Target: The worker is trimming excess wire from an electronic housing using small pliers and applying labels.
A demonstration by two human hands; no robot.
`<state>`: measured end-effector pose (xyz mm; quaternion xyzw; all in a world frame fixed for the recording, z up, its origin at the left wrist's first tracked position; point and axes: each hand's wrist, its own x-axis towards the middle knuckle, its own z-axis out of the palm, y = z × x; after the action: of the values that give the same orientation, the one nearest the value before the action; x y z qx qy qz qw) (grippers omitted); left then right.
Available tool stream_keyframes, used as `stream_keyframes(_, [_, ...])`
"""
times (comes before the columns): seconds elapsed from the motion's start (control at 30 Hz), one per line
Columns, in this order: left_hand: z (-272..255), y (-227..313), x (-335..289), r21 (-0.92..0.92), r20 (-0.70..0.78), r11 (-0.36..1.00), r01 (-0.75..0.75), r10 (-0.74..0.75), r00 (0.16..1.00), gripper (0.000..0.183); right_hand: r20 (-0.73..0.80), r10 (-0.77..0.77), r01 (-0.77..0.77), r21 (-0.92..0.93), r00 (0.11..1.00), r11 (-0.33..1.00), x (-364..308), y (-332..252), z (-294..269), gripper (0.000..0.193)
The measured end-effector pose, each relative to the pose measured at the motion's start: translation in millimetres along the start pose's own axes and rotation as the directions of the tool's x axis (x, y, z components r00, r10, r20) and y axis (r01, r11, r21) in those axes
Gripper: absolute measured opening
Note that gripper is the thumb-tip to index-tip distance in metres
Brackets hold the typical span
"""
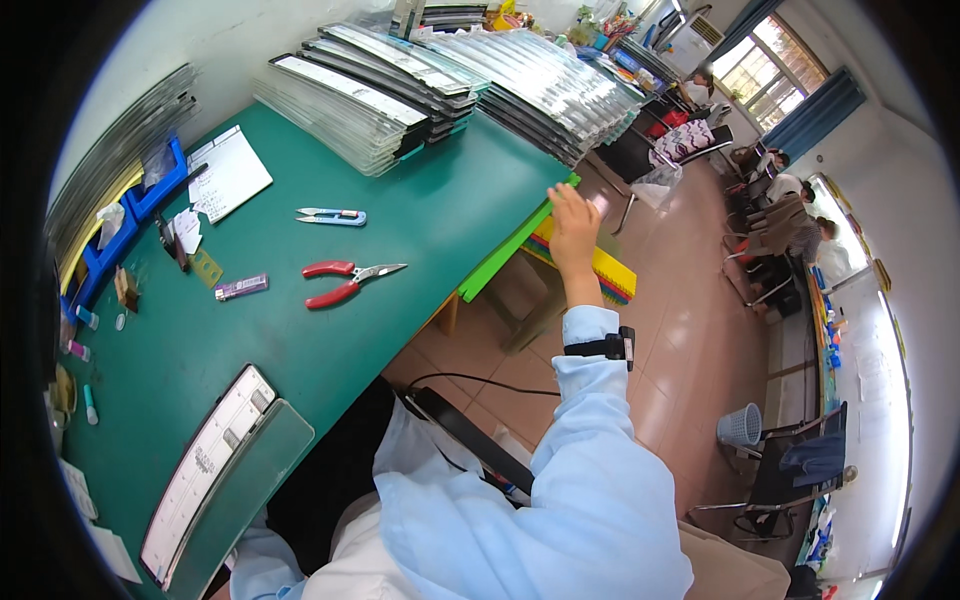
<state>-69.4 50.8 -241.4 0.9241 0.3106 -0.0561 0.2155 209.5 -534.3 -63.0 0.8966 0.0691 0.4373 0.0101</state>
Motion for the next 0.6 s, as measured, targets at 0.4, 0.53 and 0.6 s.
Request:
stream_keyframes(0.4, [-2,5,-6,0.007,0.008,1.000,0.010,-0.010,1.000,0.056,0.079,0.077,-0.101,0.376,0.994,0.921,-1,24,0,0.017])
stream_keyframes(0.53, [-1,3,2,-0.018,0.005,1.000,0.025,-0.025,1.000,0.056,0.115,0.160,-0.196,0.481,0.980,0.855,5,28,-1,0.016])
stream_keyframes(0.6, [1,2,5,-0.042,0.004,0.999,0.030,-0.030,1.000,0.056,0.138,0.172,-0.219,0.511,0.975,0.831,6,31,-3,0.015])
